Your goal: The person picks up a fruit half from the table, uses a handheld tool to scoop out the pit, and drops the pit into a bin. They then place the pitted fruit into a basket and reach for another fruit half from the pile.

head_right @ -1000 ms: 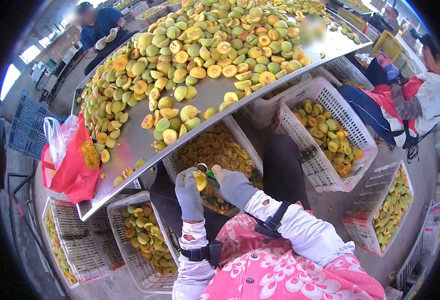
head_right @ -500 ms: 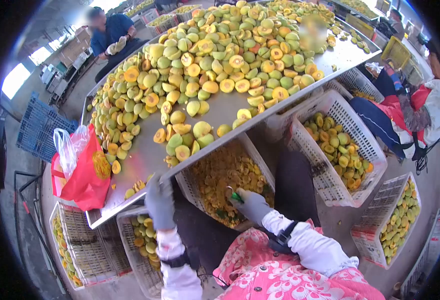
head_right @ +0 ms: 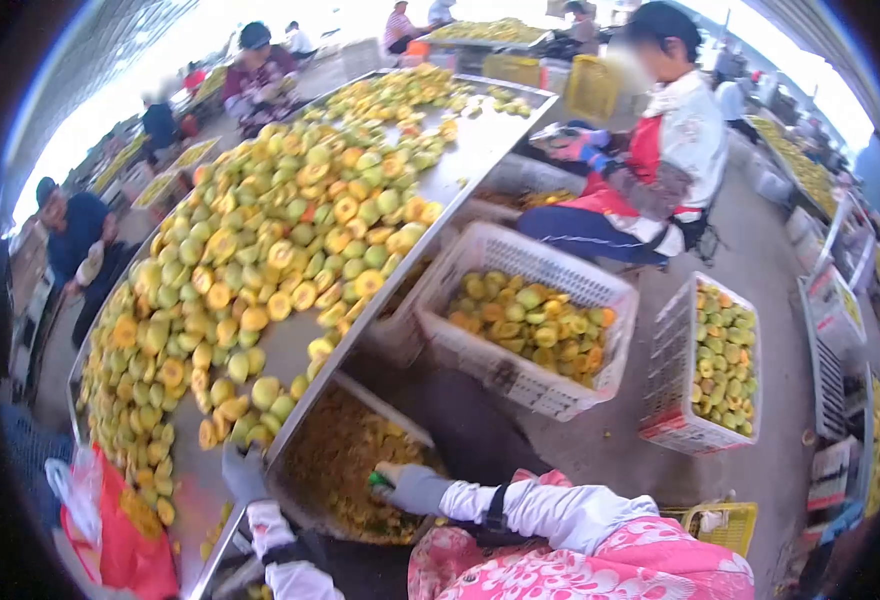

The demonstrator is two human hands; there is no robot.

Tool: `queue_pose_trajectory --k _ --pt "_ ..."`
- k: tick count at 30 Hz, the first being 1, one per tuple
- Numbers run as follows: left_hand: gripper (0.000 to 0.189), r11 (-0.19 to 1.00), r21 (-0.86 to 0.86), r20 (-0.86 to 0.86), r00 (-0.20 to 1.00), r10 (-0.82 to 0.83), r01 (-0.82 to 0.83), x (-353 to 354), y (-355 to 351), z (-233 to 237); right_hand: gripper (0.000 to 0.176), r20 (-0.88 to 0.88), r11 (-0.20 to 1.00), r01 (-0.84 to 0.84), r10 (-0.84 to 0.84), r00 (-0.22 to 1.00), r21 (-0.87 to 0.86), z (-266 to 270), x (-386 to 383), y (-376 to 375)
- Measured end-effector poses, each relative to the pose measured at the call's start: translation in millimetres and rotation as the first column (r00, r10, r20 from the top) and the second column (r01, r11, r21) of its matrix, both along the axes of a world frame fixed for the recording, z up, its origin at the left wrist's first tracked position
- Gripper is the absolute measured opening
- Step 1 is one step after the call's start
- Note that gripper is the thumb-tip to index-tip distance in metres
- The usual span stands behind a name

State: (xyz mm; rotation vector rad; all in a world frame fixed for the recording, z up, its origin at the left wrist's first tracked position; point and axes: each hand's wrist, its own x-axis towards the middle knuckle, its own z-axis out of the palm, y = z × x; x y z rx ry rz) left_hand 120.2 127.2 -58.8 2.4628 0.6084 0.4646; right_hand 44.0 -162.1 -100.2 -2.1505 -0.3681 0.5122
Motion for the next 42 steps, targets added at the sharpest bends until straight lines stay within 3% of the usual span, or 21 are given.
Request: queue_pose_trajectory --k 2,3,6,7,8,10,13,16,18,20,23,25,26,28,33,35,36,37,38,40,42 --pt "0.029 0.991 -0.119 0.111 0.992 -0.056 0.069 5 12 -19 0.029 0.004 0.999 0.037 -0.037 0.999 0.02 7 -4 4" --pt "0.037 0.994 -0.062 0.199 0.977 -0.075 0.089 7 16 -24 0.028 0.014 0.999 0.031 -0.031 0.999 0.032 11 -6 4" --pt "0.038 0.914 -0.375 0.406 0.914 0.01 0.157 5 10 -19 0.025 0.037 0.975 0.129 -0.138 0.99 0.181 24 -8 9" --pt "0.037 0.733 -0.64 0.421 0.903 0.083 0.23 -3 3 -12 0.026 -0.118 0.975 0.115 -0.093 0.989 0.192 39 -6 12" --pt "0.036 0.466 -0.829 0.421 0.894 0.156 0.309 -15 -9 -4 0.028 -0.267 0.975 0.108 -0.053 0.962 0.195 74 -4 14" --pt "0.033 0.447 -0.766 0.521 0.854 0.01 0.462 -44 -38 17 0.025 -0.228 0.964 0.048 0.014 0.973 0.262 97 -6 22" --pt "0.041 0.167 -0.837 0.533 0.846 0.028 0.522 -81 -87 48 0.03 0.154 0.931 -0.075 0.02 0.988 0.357 109 -12 41" --pt "0.046 0.075 -0.869 0.491 0.871 0.019 0.489 -102 -105 58 0.033 0.225 0.951 -0.044 -0.028 0.974 0.306 99 -19 51" --pt "0.052 0.011 -0.877 0.476 0.864 0.166 0.481 -109 -113 70 0.036 0.25 0.933 -0.04 -0.054 0.967 0.357 99 -25 55" --pt "0.058 0.083 -0.878 0.478 0.862 0.167 0.471 -114 -118 78 0.039 0.24 0.927 -0.009 -0.088 0.967 0.374 102 -30 57" --pt "0.062 0.018 -0.895 0.44 0.873 0.209 0.446 -119 -122 80 0.039 0.282 0.911 -0.008 -0.119 0.952 0.412 105 -33 60" --pt "0.062 0.286 -0.866 0.466 0.868 0.17 0.409 -125 -124 83 0.038 0.28 0.93 -0.019 -0.091 0.956 0.368 104 -36 60" --pt "0.062 0.284 -0.871 0.458 0.871 0.176 0.401 -127 -124 83 0.038 0.284 0.945 -0.034 -0.064 0.957 0.327 103 -37 60" --pt "0.061 0.45 -0.798 0.503 0.855 0.13 0.401 -127 -124 85 0.038 0.27 0.945 -0.041 -0.051 0.961 0.324 101 -38 62" --pt "0.044 0.398 -0.85 0.433 0.887 0.159 0.344 -125 -127 113 0.038 0.246 0.919 -0.035 -0.069 0.967 0.393 95 -43 70" --pt "0.043 0.42 -0.857 0.4 0.9 0.176 0.299 -122 -131 119 0.039 0.126 0.807 -0.014 -0.075 0.989 0.59 87 -48 76" --pt "0.042 0.448 -0.86 0.369 0.904 0.214 0.245 -122 -132 123 0.039 0.118 0.807 0.002 -0.089 0.989 0.591 96 -49 71" --pt "0.04 0.41 -0.883 0.314 0.937 0.155 0.228 -123 -127 129 0.04 -0.302 0.821 0.088 0.106 0.947 0.564 117 -47 61" --pt "0.04 0.407 -0.887 0.304 0.939 0.158 0.219 -124 -123 127 0.042 -0.664 0.85 0.148 0.274 0.695 0.506 135 -48 54" --pt "0.04 0.247 -0.955 0.18 0.983 0.049 0.162 -125 -114 122 0.043 -0.703 0.844 0.183 0.279 0.655 0.505 142 -50 54" --pt "0.04 0.288 -0.948 0.162 0.984 0.071 0.135 -127 -120 116 0.041 -0.422 0.919 0.024 0.157 0.893 0.393 120 -52 62"
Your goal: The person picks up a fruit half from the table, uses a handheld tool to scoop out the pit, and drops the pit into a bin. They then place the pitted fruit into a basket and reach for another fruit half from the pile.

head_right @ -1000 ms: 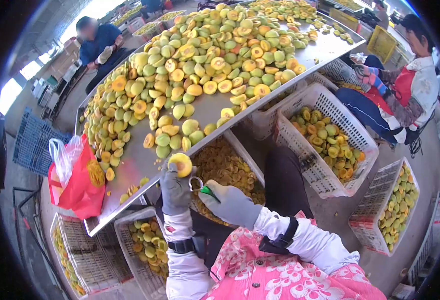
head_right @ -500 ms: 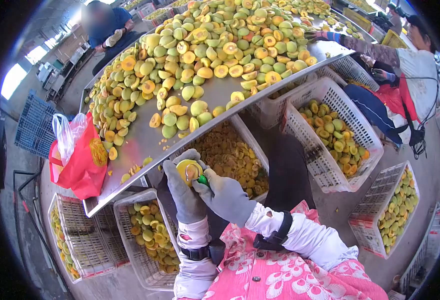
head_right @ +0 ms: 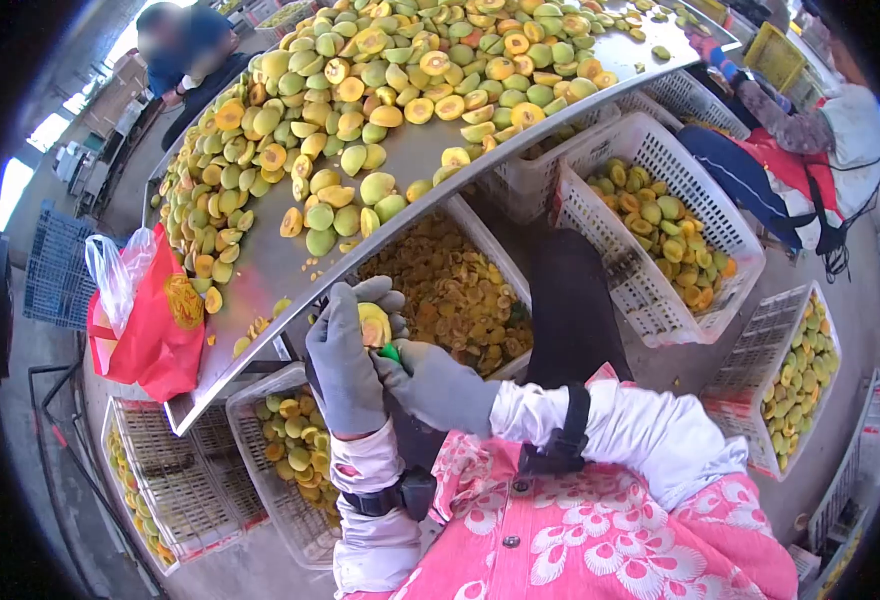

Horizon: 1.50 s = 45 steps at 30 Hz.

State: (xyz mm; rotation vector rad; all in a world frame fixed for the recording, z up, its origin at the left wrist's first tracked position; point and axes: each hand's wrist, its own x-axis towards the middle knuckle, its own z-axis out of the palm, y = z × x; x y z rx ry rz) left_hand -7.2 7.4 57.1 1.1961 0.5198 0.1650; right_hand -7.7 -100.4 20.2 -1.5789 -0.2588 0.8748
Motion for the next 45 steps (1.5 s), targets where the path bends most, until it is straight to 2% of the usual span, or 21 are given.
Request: queue_pose_trajectory --k 2,4,5,7,12,14,16,18,19,22,24,26,28,29,30,32,34,35,40,42,45 --pt "0.04 0.987 0.091 0.027 0.991 0.134 -0.136 -5 -6 -2 0.039 0.055 0.997 -0.02 0.016 0.998 0.071 -13 -1 -1" --pt "0.038 0.979 0.146 -0.002 0.99 0.144 -0.142 -6 -6 -1 0.039 -0.409 0.965 -0.08 0.179 0.895 0.248 12 -1 -13" --pt "0.04 0.987 0.156 0.002 0.999 0.041 -0.041 -6 -2 -2 0.039 -0.408 0.965 -0.089 0.187 0.893 0.247 17 4 -19" --pt "0.046 0.985 0.013 0.028 0.984 -0.174 0.174 -5 12 0 0.04 -0.701 0.85 -0.079 0.479 0.529 0.521 22 20 -32" --pt "0.046 0.933 -0.268 0.237 0.955 -0.178 0.24 -4 10 -35 0.041 -0.662 0.83 -0.173 0.533 0.528 0.53 8 30 -40" --pt "0.051 0.943 0.268 -0.126 0.978 -0.168 0.197 1 2 -32 0.042 -0.79 0.853 -0.055 0.503 0.351 0.519 -2 28 -40" --pt "0.052 0.884 0.447 -0.058 0.991 -0.121 0.134 -1 2 -38 0.043 -0.75 0.815 -0.07 0.561 0.35 0.576 -4 30 -39" --pt "0.053 0.976 0.2 0.28 0.949 -0.145 0.09 -4 2 -38 0.044 -0.655 0.699 -0.045 0.689 0.309 0.714 -5 32 -37" --pt "0.051 0.974 -0.201 0.284 0.958 -0.047 0.108 -2 1 -51 0.045 -0.66 0.76 -0.073 0.603 0.448 0.646 -1 30 -34" --pt "0.049 0.87 -0.491 0.129 0.985 0.111 -0.034 5 -5 -62 0.048 -0.595 0.868 -0.186 0.458 0.661 0.461 -7 35 -32" --pt "0.05 0.866 -0.5 0.139 0.986 0.086 -0.005 4 -3 -69 0.049 -0.609 0.891 -0.172 0.417 0.675 0.42 -13 34 -29" --pt "0.05 0.866 -0.497 0.074 0.991 0.108 -0.057 9 0 -66 0.05 -0.356 0.951 -0.289 0.31 0.881 0.112 -12 39 -23" --pt "0.052 0.842 -0.536 0.067 0.992 0.111 -0.058 10 12 -74 0.053 -0.176 0.935 -0.353 0.341 0.923 -0.041 -28 45 -16" --pt "0.053 0.788 -0.613 0.054 0.991 0.119 -0.061 11 21 -90 0.051 0.252 0.93 -0.358 0.368 0.895 -0.085 -39 45 -16" --pt "0.054 0.731 -0.68 0.048 0.992 0.116 -0.052 17 23 -88 0.05 0.638 0.935 -0.333 0.333 0.695 -0.125 -36 48 -14" --pt "0.053 0.876 -0.475 0.201 0.96 0.197 -0.08 19 20 -89 0.046 0.53 0.932 -0.315 0.362 0.767 -0.181 -29 47 -19" --pt "0.049 0.884 0.094 0.207 0.877 0.433 -0.458 33 22 -90 0.04 0.307 0.976 -0.044 0.11 0.945 -0.213 -30 52 -21" --pt "0.047 0.866 0.135 0.264 0.86 0.437 -0.482 31 23 -89 0.033 0.558 0.84 0.049 0.313 0.769 -0.54 -57 58 -22" --pt "0.049 0.952 -0.009 0.168 0.938 0.302 -0.305 13 25 -81 0.026 0.62 0.922 0.184 0.074 0.781 -0.341 -56 50 -11" --pt "0.05 0.944 -0.13 0.13 0.939 0.319 -0.303 12 18 -77 0.027 0.751 0.965 0.16 0.052 0.658 -0.206 -54 47 -4" --pt "0.04 0.961 0.109 0.208 0.951 0.23 -0.256 5 14 -82 0.022 0.744 0.935 0.149 0.153 0.65 -0.323 -67 45 3"
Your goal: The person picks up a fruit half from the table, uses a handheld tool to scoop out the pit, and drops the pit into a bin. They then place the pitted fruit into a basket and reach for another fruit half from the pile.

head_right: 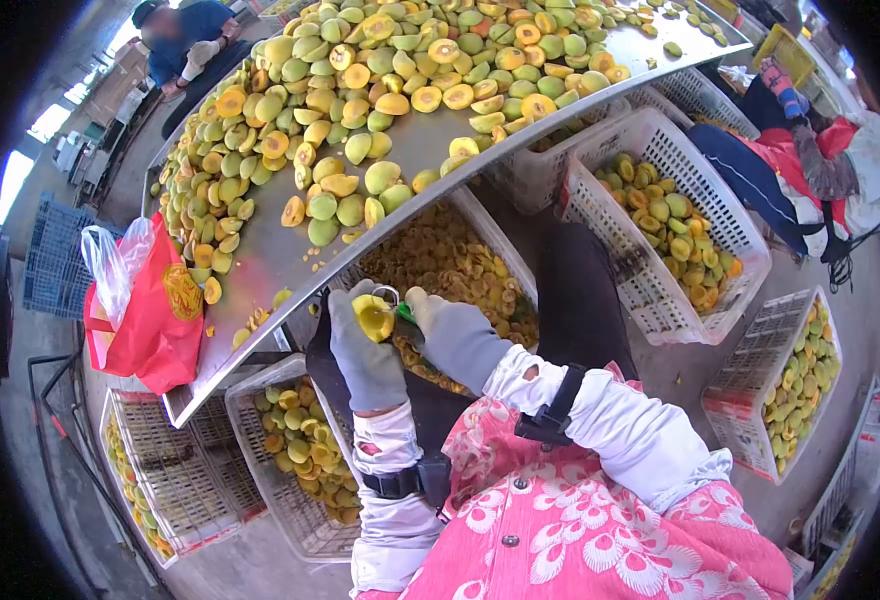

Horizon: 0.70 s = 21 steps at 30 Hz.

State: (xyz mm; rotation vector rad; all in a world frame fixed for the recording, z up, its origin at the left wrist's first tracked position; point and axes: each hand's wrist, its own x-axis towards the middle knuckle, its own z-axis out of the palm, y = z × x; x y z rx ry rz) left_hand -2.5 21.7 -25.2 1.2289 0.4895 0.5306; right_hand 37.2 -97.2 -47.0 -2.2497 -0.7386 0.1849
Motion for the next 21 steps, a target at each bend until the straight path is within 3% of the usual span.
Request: queue_pose_trajectory --k 1,2,3,5,6,7,8,9,10,11,12,13,15,17,19,21 --pt "0.035 0.992 0.123 -0.019 1.0 -0.011 0.014 -1 -1 -2 0.02 -0.02 0.994 0.014 -0.016 1.0 -0.111 -2 0 2" --pt "0.023 0.994 0.057 0.03 0.995 0.095 -0.096 -1 -8 -9 0.02 -0.019 0.994 0.009 -0.011 1.0 -0.107 -4 -1 4" --pt "0.023 0.993 0.065 0.029 0.995 0.096 -0.098 -2 -10 -11 0.018 -0.021 0.981 0.019 -0.023 1.0 -0.192 -2 -2 7" --pt "0.018 0.953 0.153 -0.193 0.938 0.287 -0.26 -3 -10 -13 0.016 -0.018 0.965 0.034 -0.04 0.999 -0.261 -10 6 12" --pt "0.017 0.92 0.265 -0.148 0.93 0.335 -0.289 -12 -9 -18 0.014 -0.057 0.939 0.128 -0.154 0.986 -0.318 -31 21 13" --pt "0.017 0.86 0.378 -0.033 0.924 0.382 -0.342 -24 -10 -13 0.013 -0.095 0.901 0.213 -0.267 0.959 -0.379 -48 29 11" --pt "0.019 0.79 0.473 0.091 0.913 0.397 -0.39 -41 0 -13 0.014 -0.079 0.901 0.232 -0.279 0.957 -0.367 -59 29 2" --pt "0.018 0.486 0.804 0.142 0.904 0.403 -0.343 -63 20 -7 0.015 -0.053 0.9 0.242 -0.279 0.959 -0.361 -67 33 -10" --pt "0.017 0.596 0.697 -0.093 0.774 0.626 -0.398 -87 42 -9 0.019 -0.169 0.924 0.176 -0.244 0.955 -0.339 -48 34 -24" --pt "0.017 0.416 0.887 -0.183 0.677 0.713 -0.198 -115 69 -8 0.019 -0.18 0.925 0.17 -0.242 0.954 -0.34 -55 31 -29" --pt "0.016 0.352 0.929 -0.219 0.6 0.769 -0.112 -141 98 -13 0.022 -0.194 0.93 0.176 -0.247 0.949 -0.322 -62 31 -33" --pt "0.023 0.177 0.984 -0.174 0.421 0.89 0.033 -162 124 -28 0.025 -0.212 0.934 0.177 -0.25 0.945 -0.31 -69 29 -37" --pt "0.024 -0.049 0.991 0.107 0.522 0.846 -0.123 -149 130 -16 0.029 -0.271 0.925 0.127 -0.233 0.934 -0.357 -73 23 -40" --pt "0.025 0.239 0.945 -0.008 0.716 0.698 -0.222 -91 117 3 0.03 -0.339 0.946 0.04 -0.155 0.928 -0.323 -76 17 -37" --pt "0.024 0.466 0.879 -0.104 0.913 0.395 -0.102 -22 119 -4 0.031 -0.319 0.972 0.054 -0.127 0.939 -0.228 -73 13 -36" --pt "0.034 0.095 0.989 -0.128 0.965 0.227 0.109 50 137 -21 0.037 -0.329 0.982 0.054 -0.111 0.938 -0.18 -65 10 -44"
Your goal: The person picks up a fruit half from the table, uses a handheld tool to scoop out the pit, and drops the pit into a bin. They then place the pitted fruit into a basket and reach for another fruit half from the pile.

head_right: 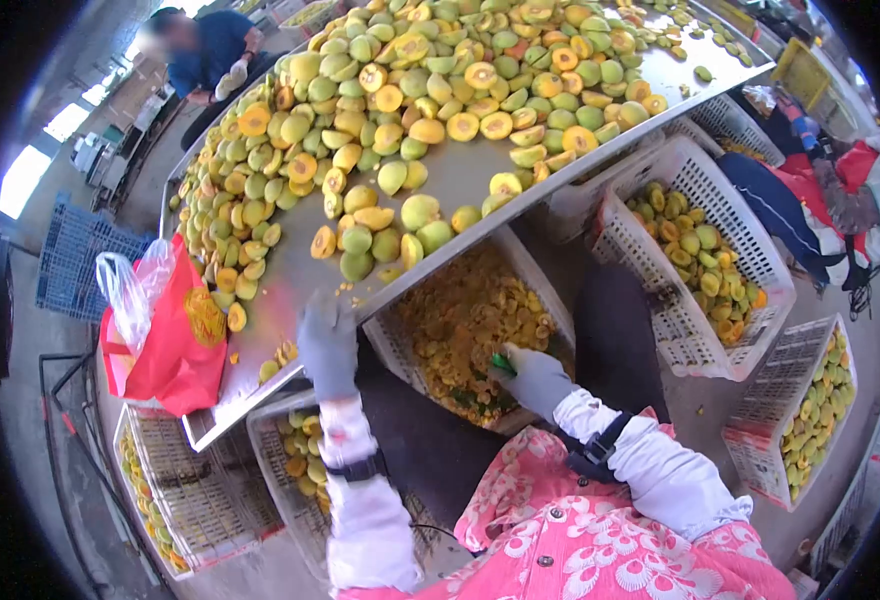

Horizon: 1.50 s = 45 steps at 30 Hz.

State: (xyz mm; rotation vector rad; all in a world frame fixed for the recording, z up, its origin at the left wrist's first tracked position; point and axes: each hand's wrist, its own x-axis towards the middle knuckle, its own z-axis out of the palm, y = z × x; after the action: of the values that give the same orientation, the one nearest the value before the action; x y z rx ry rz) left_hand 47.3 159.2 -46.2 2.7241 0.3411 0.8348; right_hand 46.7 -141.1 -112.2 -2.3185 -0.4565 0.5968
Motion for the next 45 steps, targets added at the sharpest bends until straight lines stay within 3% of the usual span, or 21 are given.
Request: queue_pose_trajectory --k 2,3,5,8,10,11,12,13,16,18,19,21,26,28,35,36,38,40,42,44,45 --pt "0.046 0.974 -0.004 -0.209 0.952 0.223 -0.229 63 -4 -12 0.038 -0.064 0.998 0.061 -0.063 0.996 -0.033 11 3 -10" --pt "0.046 0.976 -0.01 -0.201 0.957 0.209 -0.215 81 -3 -9 0.038 -0.146 0.993 0.104 -0.111 0.983 -0.057 16 2 -14" --pt "0.056 0.969 0.012 -0.539 0.814 0.214 -0.246 104 2 -1 0.038 -0.167 0.983 0.153 -0.168 0.972 -0.101 21 1 -21" --pt "0.056 0.976 -0.03 -0.593 0.79 0.157 -0.216 99 0 10 0.037 -0.184 0.968 0.183 -0.214 0.959 -0.175 35 4 -22" --pt "0.058 0.98 -0.027 -0.52 0.84 0.155 -0.198 85 14 -13 0.032 -0.084 0.994 0.09 -0.085 0.993 0.061 35 3 -20" --pt "0.056 0.804 -0.572 -0.281 0.96 -0.003 -0.165 73 15 -17 0.03 -0.033 0.987 0.074 -0.07 0.997 0.145 36 1 -17" --pt "0.054 0.385 -0.923 0.018 1.0 -0.007 0.019 62 6 -14 0.03 -0.043 0.986 0.09 -0.084 0.995 0.139 39 -2 -10" --pt "0.054 0.379 -0.925 0.006 1.0 -0.019 0.012 45 -4 -11 0.028 -0.07 0.968 0.096 -0.082 0.994 0.234 43 -5 -1" --pt "0.052 -0.169 -0.896 0.443 0.857 -0.262 0.412 -4 -62 29 0.027 -0.167 0.915 0.107 -0.044 0.985 0.389 88 -8 20" --pt "0.056 -0.284 -0.878 0.434 0.891 -0.135 0.385 -17 -98 25 0.027 -0.237 0.887 0.12 -0.012 0.972 0.446 114 -14 25" --pt "0.056 -0.286 -0.876 0.437 0.889 -0.134 0.388 -20 -112 36 0.027 -0.213 0.868 0.118 -0.015 0.977 0.481 121 -15 27" --pt "0.06 -0.459 -0.824 0.419 0.903 -0.097 0.333 -32 -133 60 0.03 -0.098 0.86 0.08 -0.035 0.995 0.505 117 -19 28" --pt "0.057 -0.459 -0.8 0.459 0.887 -0.053 0.387 -38 -152 59 0.037 0.095 0.887 0.081 -0.138 0.986 0.454 104 -32 28" --pt "0.053 -0.344 -0.857 0.427 0.903 -0.054 0.384 -41 -157 61 0.037 0.187 0.879 0.082 -0.189 0.964 0.47 104 -37 29" --pt "0.054 -0.284 -0.853 0.46 0.888 -0.014 0.437 -50 -171 77 0.032 0.264 0.837 0.056 -0.234 0.936 0.544 109 -34 32" --pt "0.054 -0.285 -0.853 0.46 0.888 -0.013 0.438 -51 -166 71 0.031 0.118 0.8 0.125 -0.238 0.964 0.587 117 -26 28" --pt "0.054 0.037 -0.905 0.4 0.879 -0.258 0.423 -58 -147 53 0.029 -0.037 0.76 0.201 -0.228 0.973 0.618 132 -14 23" --pt "0.052 -0.042 -0.919 0.39 0.884 -0.258 0.393 -64 -142 60 0.028 -0.329 0.714 0.368 -0.201 0.923 0.596 144 -11 21" --pt "0.051 -0.047 -0.946 0.323 0.926 -0.195 0.32 -63 -139 63 0.026 -0.353 0.726 0.371 -0.187 0.917 0.579 142 -20 21" --pt "0.049 0.023 -0.93 0.359 0.921 -0.151 0.366 -58 -137 55 0.025 0.243 0.871 -0.036 -0.097 0.965 0.49 122 -34 21" --pt "0.049 -0.12 -0.939 0.337 0.932 -0.134 0.322 -58 -139 61 0.024 0.289 0.921 -0.044 -0.077 0.954 0.388 116 -41 26"
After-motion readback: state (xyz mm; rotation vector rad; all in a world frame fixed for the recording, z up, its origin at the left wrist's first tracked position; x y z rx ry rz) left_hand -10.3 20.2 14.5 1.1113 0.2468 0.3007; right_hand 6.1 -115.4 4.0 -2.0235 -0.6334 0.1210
